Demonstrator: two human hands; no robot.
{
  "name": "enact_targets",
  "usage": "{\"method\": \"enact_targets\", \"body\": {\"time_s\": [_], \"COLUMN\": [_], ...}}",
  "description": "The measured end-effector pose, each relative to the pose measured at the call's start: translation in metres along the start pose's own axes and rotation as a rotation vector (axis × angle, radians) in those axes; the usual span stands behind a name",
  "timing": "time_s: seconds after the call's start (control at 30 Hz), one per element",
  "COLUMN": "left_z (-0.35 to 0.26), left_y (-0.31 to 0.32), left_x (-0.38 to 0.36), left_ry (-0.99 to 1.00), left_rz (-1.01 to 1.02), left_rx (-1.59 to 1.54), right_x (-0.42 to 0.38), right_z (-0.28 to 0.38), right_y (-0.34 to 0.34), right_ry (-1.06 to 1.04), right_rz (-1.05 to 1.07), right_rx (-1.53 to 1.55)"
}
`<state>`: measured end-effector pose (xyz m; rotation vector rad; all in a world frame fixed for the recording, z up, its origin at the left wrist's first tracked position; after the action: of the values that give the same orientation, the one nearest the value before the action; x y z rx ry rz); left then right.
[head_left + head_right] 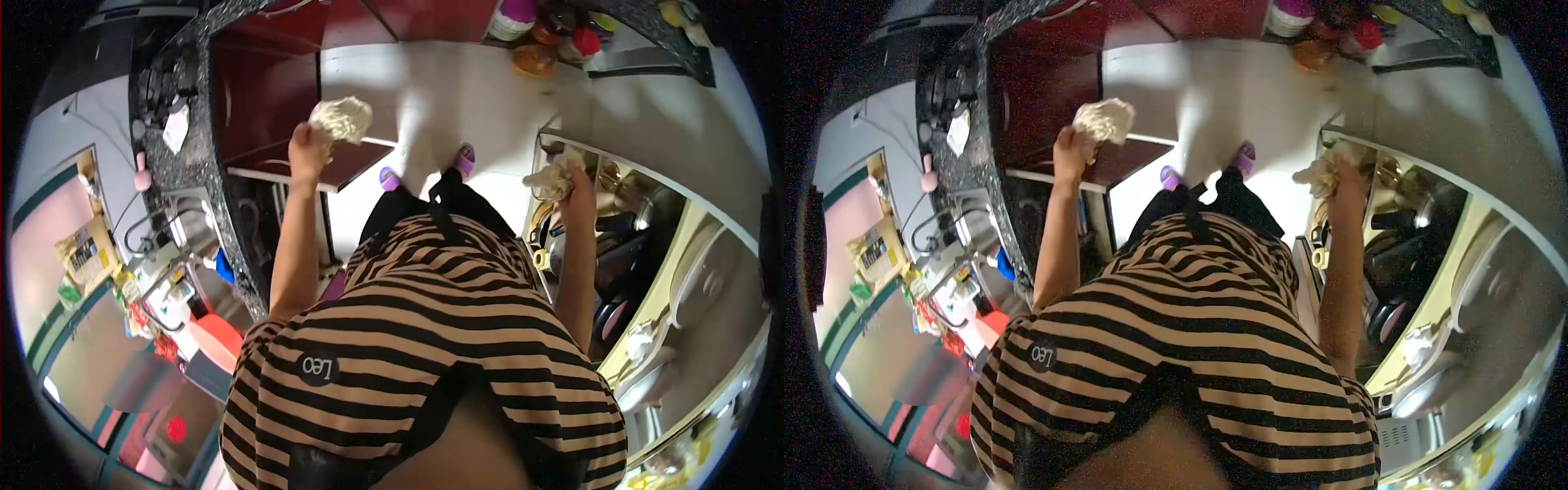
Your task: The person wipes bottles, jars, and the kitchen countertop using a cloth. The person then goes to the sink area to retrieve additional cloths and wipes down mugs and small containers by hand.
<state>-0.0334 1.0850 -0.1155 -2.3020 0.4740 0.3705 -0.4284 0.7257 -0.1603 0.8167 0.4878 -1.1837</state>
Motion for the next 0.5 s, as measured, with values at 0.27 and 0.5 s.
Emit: {"method": "enact_targets", "body": {"time_s": [0.27, 0.5], "left_z": [-0.006, 0.019], "left_y": [0.008, 0.029], "left_x": [0.024, 0.04], "left_ry": [-0.043, -0.236], "left_rz": [-0.01, 0.036], "left_rx": [-0.267, -0.394], "right_x": [0.016, 0.051], "right_z": [0.02, 0.032], "right_y": [0.014, -0.035], "right_ry": [0.023, -0.196], "right_rz": [-0.021, 0.0], "right_rx": [-0.224, -0.555]}}
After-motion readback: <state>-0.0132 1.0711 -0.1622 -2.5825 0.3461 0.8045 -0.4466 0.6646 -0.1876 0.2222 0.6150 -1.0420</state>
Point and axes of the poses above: each hand's wrist, its own x-axis towards the middle knuckle, its own y-axis out of the palm, z = x × y, the point moved 4 cm from there along x, towards the middle knuckle, and after that the axes turned 7 degrees about x, right-handed, at the moved point
